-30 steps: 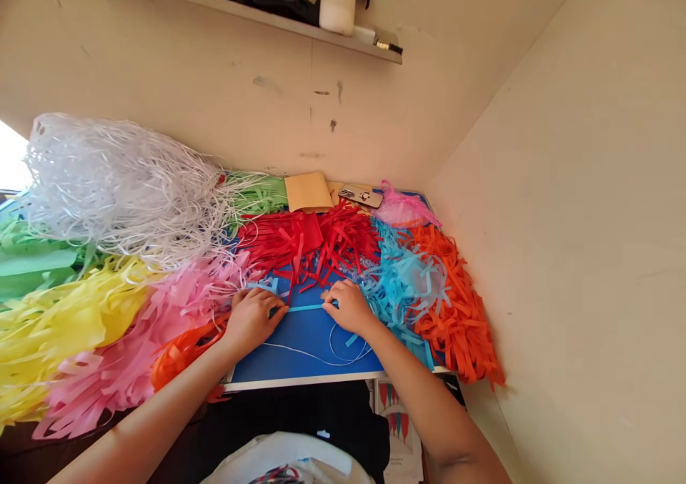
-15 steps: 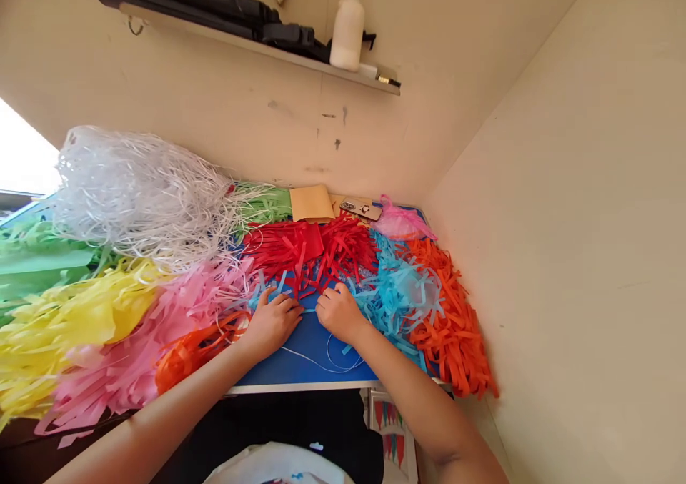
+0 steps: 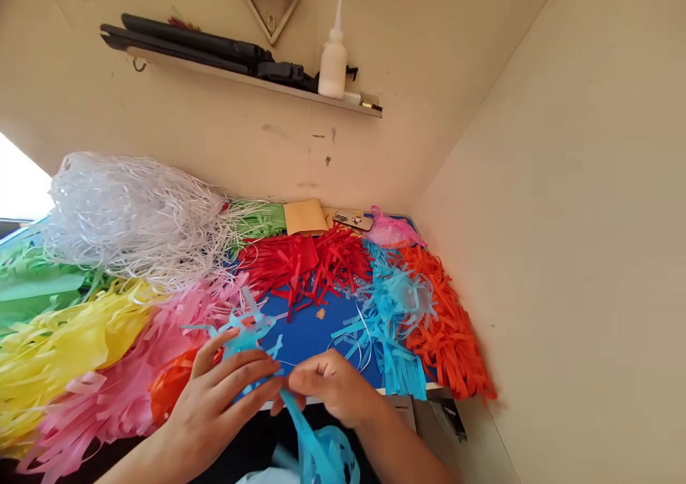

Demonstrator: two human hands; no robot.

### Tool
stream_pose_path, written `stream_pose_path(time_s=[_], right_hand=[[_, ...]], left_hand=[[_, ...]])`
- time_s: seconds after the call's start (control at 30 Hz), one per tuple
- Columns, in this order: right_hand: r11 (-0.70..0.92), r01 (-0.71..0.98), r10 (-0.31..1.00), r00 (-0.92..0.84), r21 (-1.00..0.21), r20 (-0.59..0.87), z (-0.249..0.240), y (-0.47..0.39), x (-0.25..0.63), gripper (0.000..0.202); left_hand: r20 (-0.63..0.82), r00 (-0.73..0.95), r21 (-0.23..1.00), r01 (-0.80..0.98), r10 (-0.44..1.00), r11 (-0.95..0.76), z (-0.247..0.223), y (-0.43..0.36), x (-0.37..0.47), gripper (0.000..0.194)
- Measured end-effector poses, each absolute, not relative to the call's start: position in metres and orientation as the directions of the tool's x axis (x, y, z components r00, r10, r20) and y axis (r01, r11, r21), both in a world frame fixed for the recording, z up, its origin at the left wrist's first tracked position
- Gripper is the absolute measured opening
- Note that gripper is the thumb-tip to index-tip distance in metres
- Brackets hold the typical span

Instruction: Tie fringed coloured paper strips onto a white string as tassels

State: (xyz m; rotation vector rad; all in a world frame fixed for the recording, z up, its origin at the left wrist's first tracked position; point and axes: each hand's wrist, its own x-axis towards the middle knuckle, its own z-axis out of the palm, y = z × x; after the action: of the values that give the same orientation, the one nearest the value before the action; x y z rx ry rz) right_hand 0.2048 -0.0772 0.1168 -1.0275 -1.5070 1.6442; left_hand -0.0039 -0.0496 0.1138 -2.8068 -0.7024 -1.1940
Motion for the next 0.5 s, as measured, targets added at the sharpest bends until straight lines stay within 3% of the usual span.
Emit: stream_pose_path(time_s=[0.1, 0.2, 0.3, 0.5], right_hand=[[-0.361, -0.286, 0.871, -0.443, -0.888, -0.211, 0.082, -0.077, 0.184, 0.048], [-0.419, -0.455, 0.898, -0.338, -0.786, -0.283, 0.061, -0.084, 0.171, 0.042], [-0.374, -0.478, 0.927, -0.229, -0.795, -0.298, 0.055, -0.088, 0.167, 0.040], [-0.257, -0.509, 0.962, -0.057, -0.821, -0.266, 0.053, -0.086, 0.162, 0.038]], left_hand=[[0.684, 0.583, 0.242, 0.387, 0.439, -0.890, 0.102, -0.053, -0.002, 0.027], [0.689, 0.481, 0.397, 0.375, 0.542, -0.838, 0.087, -0.056, 0.001, 0.020], [0.654, 0.371, 0.524, 0.408, 0.660, -0.748, 0.077, -0.059, 0.005, 0.013], [0.589, 0.298, 0.620, 0.429, 0.751, -0.657, 0.071, -0.067, 0.013, 0.015]])
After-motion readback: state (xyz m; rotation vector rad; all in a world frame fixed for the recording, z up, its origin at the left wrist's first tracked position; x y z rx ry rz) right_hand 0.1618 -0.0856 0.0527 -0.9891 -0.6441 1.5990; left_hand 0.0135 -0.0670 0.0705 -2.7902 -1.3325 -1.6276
